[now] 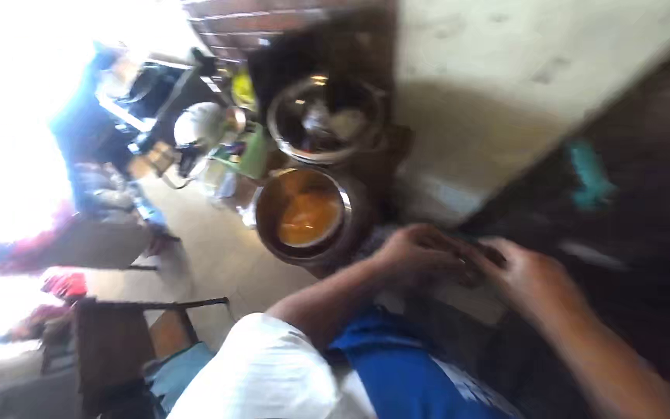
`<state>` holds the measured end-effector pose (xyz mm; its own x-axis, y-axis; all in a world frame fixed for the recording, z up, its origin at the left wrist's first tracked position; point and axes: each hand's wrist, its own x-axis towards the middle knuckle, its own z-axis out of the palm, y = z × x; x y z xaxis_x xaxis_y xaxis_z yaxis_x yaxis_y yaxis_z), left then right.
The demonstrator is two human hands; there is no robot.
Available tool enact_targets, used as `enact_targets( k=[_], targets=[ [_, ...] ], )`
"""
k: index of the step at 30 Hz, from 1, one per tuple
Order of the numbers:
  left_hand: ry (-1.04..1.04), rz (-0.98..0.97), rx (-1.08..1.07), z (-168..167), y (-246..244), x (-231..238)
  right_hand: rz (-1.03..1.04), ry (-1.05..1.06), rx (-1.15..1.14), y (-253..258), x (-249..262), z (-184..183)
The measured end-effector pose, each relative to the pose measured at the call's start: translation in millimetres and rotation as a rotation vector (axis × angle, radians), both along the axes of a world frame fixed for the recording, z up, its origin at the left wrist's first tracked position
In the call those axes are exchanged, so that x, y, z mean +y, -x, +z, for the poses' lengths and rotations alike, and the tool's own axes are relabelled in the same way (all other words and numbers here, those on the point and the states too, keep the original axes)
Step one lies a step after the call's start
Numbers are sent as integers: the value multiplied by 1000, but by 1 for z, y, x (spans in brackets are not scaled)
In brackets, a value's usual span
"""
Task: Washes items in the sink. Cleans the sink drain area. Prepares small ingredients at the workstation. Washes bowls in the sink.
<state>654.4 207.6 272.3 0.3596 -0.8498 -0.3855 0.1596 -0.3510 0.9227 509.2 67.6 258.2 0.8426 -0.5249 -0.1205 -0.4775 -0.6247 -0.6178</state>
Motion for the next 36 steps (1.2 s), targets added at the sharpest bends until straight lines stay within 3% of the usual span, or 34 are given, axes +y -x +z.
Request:
enact_targets(
  k=[7,14,19,26,36],
  targets=[
    [8,85,-72,7,-29,26,161,-62,-7,-49,7,3],
    [-54,113,-73,15,-47,32,147,-246,-16,-75,3,-17],
    [-89,101,-109,10,-53,26,138,-245,-39,-76,3,-29],
    [-89,69,-265,10,-59,21,50,-568,-31,-72,2,-34],
    [-63,43,-306,9,-62,22,88,-393,-87,-76,4,-43]
  ],
)
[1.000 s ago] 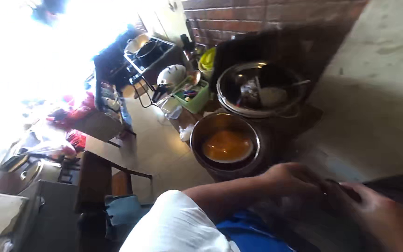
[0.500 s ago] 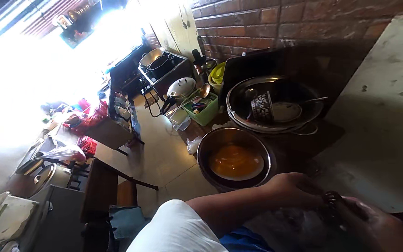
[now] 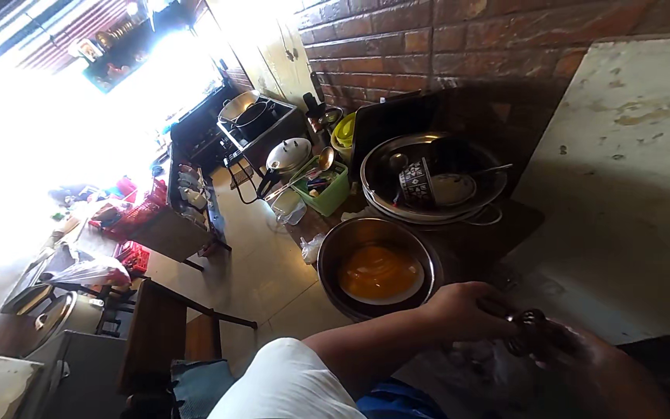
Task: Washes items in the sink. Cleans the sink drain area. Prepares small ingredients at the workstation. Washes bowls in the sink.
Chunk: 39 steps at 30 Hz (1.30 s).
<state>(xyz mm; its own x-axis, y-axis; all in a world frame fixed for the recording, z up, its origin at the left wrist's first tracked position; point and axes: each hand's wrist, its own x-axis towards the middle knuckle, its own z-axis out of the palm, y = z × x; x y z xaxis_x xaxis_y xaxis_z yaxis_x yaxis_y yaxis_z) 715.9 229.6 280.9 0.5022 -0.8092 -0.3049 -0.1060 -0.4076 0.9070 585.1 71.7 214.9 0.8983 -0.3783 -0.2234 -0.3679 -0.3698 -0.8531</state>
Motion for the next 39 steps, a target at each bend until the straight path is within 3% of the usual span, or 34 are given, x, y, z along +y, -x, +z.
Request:
enact_targets(
  k=[15,19,22,26,32,36,39],
  targets=[
    [-38,87,21,-14,9,4,20,408,-88,-9,21,2],
    [-38,155,-12,-6,6,7,-13,431,-146,-11,23,5],
    [-103,171,56,-4,5,11,-58,293,-28,-12,18,13],
    [-83,216,119,-45,0,13,-11,226,117,-13,1,-15],
    [-82,274,131,-43,4,16,227,360,351,-28,-1,-44],
    [-54,282,138,-45,5,17,224,532,240,-36,-2,-62],
    [-45,270,124,-48,2,17,170,526,97,-38,-2,-62]
  ],
)
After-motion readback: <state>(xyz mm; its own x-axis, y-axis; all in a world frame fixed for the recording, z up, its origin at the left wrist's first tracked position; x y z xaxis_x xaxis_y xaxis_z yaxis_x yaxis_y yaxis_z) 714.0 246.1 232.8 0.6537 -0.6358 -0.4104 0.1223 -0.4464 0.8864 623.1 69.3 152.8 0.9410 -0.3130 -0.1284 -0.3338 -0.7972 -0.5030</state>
